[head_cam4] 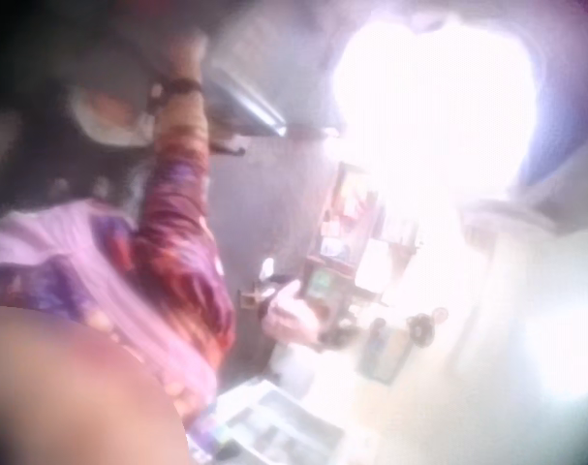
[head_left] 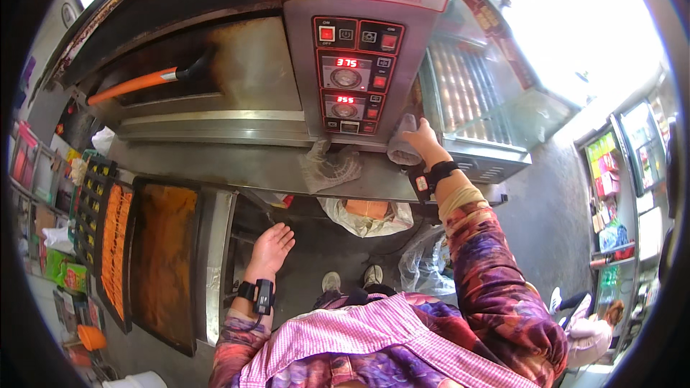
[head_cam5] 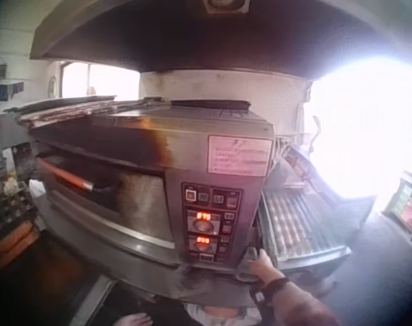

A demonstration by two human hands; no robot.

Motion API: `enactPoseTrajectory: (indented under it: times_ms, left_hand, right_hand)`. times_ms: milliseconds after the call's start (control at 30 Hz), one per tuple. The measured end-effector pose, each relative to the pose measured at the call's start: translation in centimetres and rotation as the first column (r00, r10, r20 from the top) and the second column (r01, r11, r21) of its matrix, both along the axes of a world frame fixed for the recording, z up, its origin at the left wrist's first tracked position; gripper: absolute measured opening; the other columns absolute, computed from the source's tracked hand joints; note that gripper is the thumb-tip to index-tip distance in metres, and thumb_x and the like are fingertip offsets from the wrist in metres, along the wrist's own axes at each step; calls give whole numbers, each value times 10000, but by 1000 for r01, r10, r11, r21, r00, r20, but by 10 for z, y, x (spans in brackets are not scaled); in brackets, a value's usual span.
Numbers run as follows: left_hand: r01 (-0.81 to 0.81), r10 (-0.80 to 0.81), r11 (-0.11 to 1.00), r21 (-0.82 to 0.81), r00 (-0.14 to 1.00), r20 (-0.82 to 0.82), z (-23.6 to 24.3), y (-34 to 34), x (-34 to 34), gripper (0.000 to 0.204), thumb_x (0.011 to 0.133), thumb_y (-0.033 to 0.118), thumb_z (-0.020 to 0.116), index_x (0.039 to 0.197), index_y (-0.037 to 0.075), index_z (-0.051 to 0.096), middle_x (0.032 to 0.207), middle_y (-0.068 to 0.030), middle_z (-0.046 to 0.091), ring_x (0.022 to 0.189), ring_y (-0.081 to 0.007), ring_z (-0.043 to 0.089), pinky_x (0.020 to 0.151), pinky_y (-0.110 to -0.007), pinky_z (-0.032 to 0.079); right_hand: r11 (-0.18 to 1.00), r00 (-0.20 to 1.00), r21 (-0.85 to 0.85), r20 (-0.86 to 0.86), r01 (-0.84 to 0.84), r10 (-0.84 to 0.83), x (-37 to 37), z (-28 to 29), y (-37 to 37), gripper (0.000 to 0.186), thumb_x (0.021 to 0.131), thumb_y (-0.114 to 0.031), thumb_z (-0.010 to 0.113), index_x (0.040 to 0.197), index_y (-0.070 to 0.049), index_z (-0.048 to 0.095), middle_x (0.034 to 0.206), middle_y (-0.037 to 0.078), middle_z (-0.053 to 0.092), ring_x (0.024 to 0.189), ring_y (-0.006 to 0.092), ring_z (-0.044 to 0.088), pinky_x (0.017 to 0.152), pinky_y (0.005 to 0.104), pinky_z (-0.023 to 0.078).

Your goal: The person cracks eggs into a multi-cavity baking pan, whisks them with a wooden stick, and wipes the pan edges with a cloth. They then place the pan into an oven, remove a tray of baked items, and adjust skewered orange food items on a tray.

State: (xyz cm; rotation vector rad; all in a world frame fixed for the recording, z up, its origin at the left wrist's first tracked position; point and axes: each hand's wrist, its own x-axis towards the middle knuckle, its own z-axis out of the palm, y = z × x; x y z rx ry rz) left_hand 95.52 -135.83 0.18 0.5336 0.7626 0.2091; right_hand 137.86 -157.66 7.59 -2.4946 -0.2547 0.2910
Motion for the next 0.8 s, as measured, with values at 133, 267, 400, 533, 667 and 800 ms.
enactPoseTrajectory:
  times_ms: [133, 267, 400, 533, 667, 800]
  left_hand:
    - [-6, 12, 997, 81, 997, -82, -38, 4, 48, 483, 867, 303, 588, 1262, 48, 475, 1282, -124, 480, 1179, -282, 459, 990, -403, 381]
    - [21, 51, 963, 269, 965, -258, -68, 10, 115, 429, 859, 335, 592, 1188, 70, 513, 1121, -107, 530, 1053, -244, 509, 946, -388, 401]
    - [220, -73, 863, 455, 945, -319, -83, 34, 153, 340, 838, 361, 616, 1020, 84, 539, 829, -60, 469, 778, -154, 483, 703, -336, 443]
    - [259, -152, 839, 478, 956, -250, -86, 38, 177, 291, 831, 281, 616, 998, 45, 590, 716, 8, 505, 598, -101, 462, 514, -251, 378]
    - [109, -110, 961, 253, 994, -7, -79, 24, 187, 96, 770, 71, 595, 865, 57, 584, 793, -40, 570, 722, -176, 563, 649, -316, 488]
    - [-50, 50, 999, -14, 999, 15, -50, 18, 167, 224, 739, 36, 578, 963, 36, 582, 999, -93, 639, 938, -277, 616, 849, -388, 506]
  right_hand:
    - [998, 998, -52, 61, 28, -24, 18, -39, 10, 710, 697, -229, 724, 1278, 19, 397, 1223, 255, 544, 1154, 354, 533, 944, 394, 455]
    - [999, 987, -12, 159, -31, 33, 4, -33, 3, 561, 671, -209, 743, 1135, 7, 514, 1081, 226, 616, 1047, 361, 585, 890, 402, 474]
    - [947, 999, 320, -26, 26, -19, -32, 17, -21, 463, 654, -95, 737, 1066, 21, 561, 922, 122, 640, 849, 215, 629, 763, 323, 497]
    - [609, 940, 793, -186, -28, 285, -81, 116, -81, 445, 694, 6, 683, 1114, 10, 537, 945, 65, 613, 879, 142, 586, 784, 282, 476]
    - [729, 898, 554, 396, -402, 193, -112, 226, -145, 466, 643, -20, 700, 1092, -15, 577, 1018, 33, 570, 967, 126, 541, 850, 276, 445]
    - [981, 540, 95, 842, -170, 12, -104, 302, -182, 475, 669, -36, 622, 1143, -71, 597, 1000, 74, 646, 935, 131, 599, 823, 276, 473]
